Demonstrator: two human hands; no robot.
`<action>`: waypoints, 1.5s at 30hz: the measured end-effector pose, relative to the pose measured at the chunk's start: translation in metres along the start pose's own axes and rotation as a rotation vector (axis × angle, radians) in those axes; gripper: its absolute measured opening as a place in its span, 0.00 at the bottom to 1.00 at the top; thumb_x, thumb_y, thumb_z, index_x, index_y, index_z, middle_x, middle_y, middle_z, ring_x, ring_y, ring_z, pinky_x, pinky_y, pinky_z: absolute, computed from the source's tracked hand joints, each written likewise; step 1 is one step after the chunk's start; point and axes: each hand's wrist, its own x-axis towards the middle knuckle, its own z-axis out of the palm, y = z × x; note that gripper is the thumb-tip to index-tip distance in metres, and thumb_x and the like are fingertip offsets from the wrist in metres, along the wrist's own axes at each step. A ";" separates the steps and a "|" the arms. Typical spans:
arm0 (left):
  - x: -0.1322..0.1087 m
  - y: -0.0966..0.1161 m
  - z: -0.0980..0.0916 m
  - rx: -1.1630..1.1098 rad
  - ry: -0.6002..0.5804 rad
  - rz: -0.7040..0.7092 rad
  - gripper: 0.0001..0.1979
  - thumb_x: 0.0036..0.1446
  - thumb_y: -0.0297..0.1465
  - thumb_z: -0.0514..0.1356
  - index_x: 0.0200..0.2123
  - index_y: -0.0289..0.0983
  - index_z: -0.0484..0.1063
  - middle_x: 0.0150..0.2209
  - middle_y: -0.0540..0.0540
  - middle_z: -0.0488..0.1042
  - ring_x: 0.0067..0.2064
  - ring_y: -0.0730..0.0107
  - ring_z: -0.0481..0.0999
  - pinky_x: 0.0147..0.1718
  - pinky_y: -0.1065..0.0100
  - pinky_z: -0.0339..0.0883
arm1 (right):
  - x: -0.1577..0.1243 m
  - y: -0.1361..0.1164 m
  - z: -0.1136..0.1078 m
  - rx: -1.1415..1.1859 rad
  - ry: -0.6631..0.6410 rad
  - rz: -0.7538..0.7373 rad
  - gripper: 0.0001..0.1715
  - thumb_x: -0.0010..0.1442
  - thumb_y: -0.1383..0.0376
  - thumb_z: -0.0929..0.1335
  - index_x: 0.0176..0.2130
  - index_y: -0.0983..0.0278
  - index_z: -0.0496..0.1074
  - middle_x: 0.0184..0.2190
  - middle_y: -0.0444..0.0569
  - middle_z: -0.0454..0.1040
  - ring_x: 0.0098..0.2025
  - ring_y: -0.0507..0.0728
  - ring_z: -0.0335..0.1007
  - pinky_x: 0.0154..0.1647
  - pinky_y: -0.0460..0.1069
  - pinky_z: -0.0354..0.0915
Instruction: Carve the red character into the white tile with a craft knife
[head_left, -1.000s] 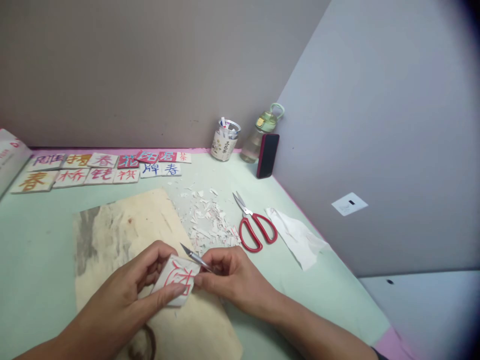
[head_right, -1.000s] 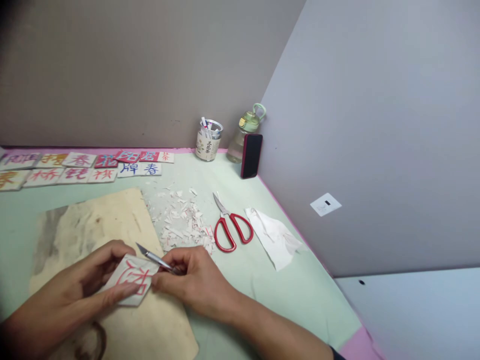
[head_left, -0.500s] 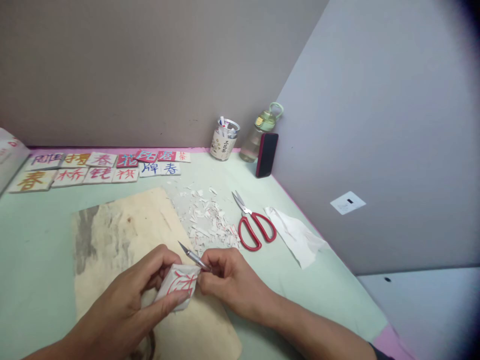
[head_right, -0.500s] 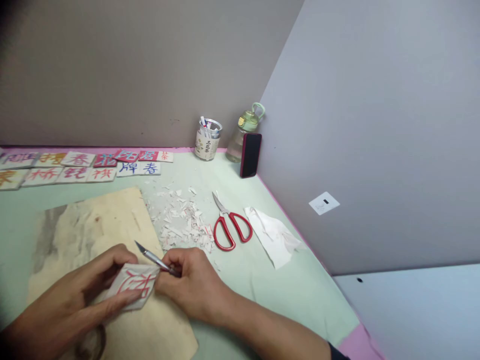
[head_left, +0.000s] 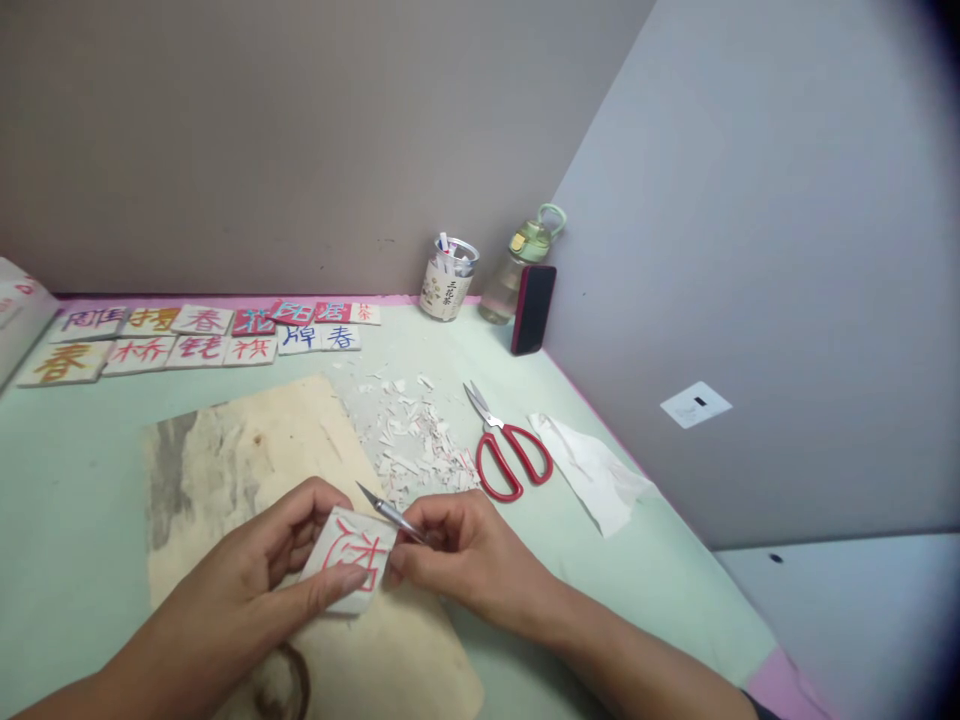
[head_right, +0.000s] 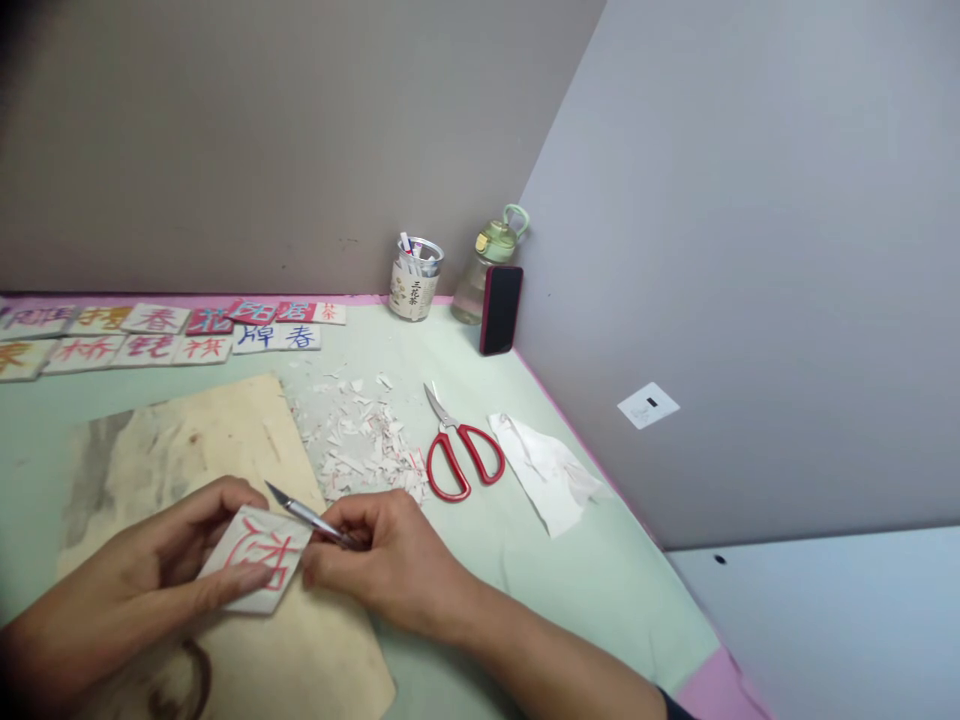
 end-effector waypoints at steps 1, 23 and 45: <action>0.000 0.001 0.001 0.022 0.007 0.010 0.17 0.61 0.49 0.66 0.41 0.43 0.69 0.34 0.53 0.74 0.37 0.67 0.76 0.35 0.71 0.71 | 0.000 0.000 0.000 -0.003 0.008 -0.005 0.12 0.53 0.59 0.77 0.29 0.65 0.77 0.20 0.37 0.66 0.23 0.48 0.54 0.25 0.45 0.49; -0.010 0.014 0.021 0.195 0.141 0.023 0.17 0.60 0.50 0.62 0.39 0.44 0.70 0.33 0.52 0.73 0.37 0.63 0.75 0.37 0.68 0.69 | -0.002 0.001 0.011 -0.203 0.132 -0.163 0.14 0.54 0.68 0.68 0.23 0.61 0.58 0.21 0.36 0.52 0.26 0.48 0.46 0.24 0.46 0.44; 0.001 0.007 -0.010 -0.095 0.084 0.002 0.17 0.54 0.44 0.73 0.39 0.45 0.71 0.34 0.52 0.74 0.39 0.64 0.75 0.36 0.71 0.72 | 0.005 -0.002 -0.025 -0.512 0.466 -0.433 0.08 0.53 0.69 0.63 0.24 0.61 0.61 0.21 0.38 0.59 0.24 0.49 0.51 0.24 0.45 0.48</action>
